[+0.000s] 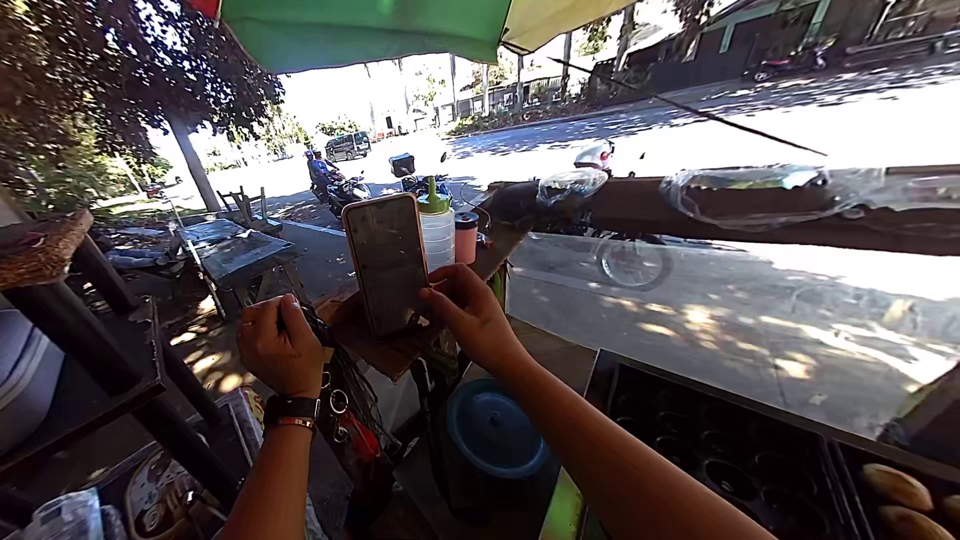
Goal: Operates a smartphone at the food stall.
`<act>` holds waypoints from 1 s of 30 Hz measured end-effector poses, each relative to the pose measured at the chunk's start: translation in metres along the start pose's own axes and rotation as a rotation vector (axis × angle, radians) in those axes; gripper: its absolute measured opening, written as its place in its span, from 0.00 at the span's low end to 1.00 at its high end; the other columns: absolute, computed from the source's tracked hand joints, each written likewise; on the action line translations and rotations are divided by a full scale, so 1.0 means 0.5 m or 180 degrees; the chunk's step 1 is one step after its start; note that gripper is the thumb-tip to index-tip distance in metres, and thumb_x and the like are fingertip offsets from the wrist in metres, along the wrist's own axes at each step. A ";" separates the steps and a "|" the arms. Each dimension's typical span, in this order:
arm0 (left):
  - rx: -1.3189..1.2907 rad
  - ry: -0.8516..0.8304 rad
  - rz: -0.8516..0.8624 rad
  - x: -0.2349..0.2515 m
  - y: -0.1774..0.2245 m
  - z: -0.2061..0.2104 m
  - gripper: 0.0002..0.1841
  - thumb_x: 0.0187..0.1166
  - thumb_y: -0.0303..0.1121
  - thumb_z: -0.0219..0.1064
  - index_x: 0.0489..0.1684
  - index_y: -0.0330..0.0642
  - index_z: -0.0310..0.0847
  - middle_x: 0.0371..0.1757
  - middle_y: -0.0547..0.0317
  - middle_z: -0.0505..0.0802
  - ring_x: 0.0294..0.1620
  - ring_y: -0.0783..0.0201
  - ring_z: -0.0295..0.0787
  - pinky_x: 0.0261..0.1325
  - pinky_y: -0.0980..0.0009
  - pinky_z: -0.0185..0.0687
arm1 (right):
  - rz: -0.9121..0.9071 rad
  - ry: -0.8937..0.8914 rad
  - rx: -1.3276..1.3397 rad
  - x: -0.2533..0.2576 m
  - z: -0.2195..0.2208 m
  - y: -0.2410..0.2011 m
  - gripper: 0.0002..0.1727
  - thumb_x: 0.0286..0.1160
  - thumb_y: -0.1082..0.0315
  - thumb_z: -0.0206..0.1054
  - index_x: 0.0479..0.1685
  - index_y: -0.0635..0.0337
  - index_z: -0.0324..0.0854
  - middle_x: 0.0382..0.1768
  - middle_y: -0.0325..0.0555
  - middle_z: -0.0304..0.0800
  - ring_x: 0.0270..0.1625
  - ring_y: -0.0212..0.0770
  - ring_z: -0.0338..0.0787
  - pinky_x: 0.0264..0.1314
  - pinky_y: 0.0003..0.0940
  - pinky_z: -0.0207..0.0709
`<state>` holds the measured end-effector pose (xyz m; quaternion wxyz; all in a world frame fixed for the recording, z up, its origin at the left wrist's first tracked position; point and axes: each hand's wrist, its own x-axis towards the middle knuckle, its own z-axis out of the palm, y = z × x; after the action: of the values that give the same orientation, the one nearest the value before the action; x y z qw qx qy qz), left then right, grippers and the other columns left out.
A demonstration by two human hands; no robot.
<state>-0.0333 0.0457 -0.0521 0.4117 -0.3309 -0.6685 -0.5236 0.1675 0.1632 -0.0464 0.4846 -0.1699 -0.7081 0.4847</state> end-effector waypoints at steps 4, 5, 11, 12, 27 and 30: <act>-0.0003 -0.0013 0.0002 0.000 0.003 -0.002 0.19 0.90 0.36 0.55 0.39 0.30 0.90 0.44 0.38 0.90 0.48 0.44 0.87 0.57 0.48 0.77 | -0.0016 -0.0078 -0.0022 -0.001 -0.003 -0.001 0.17 0.74 0.68 0.71 0.60 0.60 0.77 0.34 0.38 0.87 0.33 0.27 0.85 0.39 0.23 0.80; -0.0010 -0.0026 -0.0006 0.000 0.003 -0.003 0.19 0.90 0.36 0.55 0.39 0.31 0.90 0.44 0.38 0.90 0.49 0.45 0.87 0.57 0.48 0.77 | -0.0015 -0.0092 -0.0047 -0.001 -0.003 -0.001 0.19 0.71 0.68 0.72 0.60 0.59 0.77 0.35 0.38 0.87 0.33 0.28 0.86 0.39 0.24 0.81; -0.0015 -0.0078 -0.0020 -0.002 -0.001 -0.004 0.19 0.91 0.36 0.54 0.41 0.32 0.90 0.45 0.39 0.91 0.49 0.45 0.87 0.57 0.48 0.77 | 0.0043 -0.0092 -0.0220 0.001 0.004 -0.003 0.27 0.63 0.63 0.82 0.60 0.57 0.77 0.36 0.39 0.87 0.35 0.31 0.87 0.39 0.27 0.83; -0.0024 -0.0081 -0.0014 -0.002 -0.001 -0.004 0.19 0.91 0.36 0.54 0.41 0.31 0.90 0.45 0.39 0.90 0.49 0.45 0.87 0.57 0.48 0.77 | 0.0041 -0.0075 -0.0286 0.001 0.006 -0.005 0.28 0.62 0.63 0.84 0.60 0.57 0.76 0.36 0.39 0.86 0.35 0.31 0.87 0.38 0.27 0.82; -0.0055 0.0093 0.0015 0.003 -0.008 0.008 0.18 0.88 0.36 0.56 0.37 0.32 0.90 0.40 0.40 0.91 0.47 0.48 0.87 0.55 0.50 0.76 | 0.0114 0.0389 -0.1201 0.003 0.053 -0.052 0.58 0.39 0.41 0.92 0.75 0.55 0.65 0.54 0.53 0.77 0.44 0.47 0.83 0.42 0.47 0.79; -0.0050 0.0095 -0.0012 0.002 -0.007 0.007 0.18 0.88 0.35 0.57 0.39 0.33 0.90 0.42 0.40 0.91 0.48 0.48 0.88 0.56 0.51 0.76 | 0.0095 0.0443 -0.1411 0.003 0.059 -0.062 0.57 0.40 0.42 0.92 0.75 0.55 0.66 0.54 0.55 0.78 0.45 0.50 0.85 0.42 0.49 0.79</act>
<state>-0.0375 0.0486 -0.0528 0.4180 -0.3251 -0.6587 -0.5345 0.1490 0.1343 -0.0214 0.4759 -0.3156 -0.7595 0.3115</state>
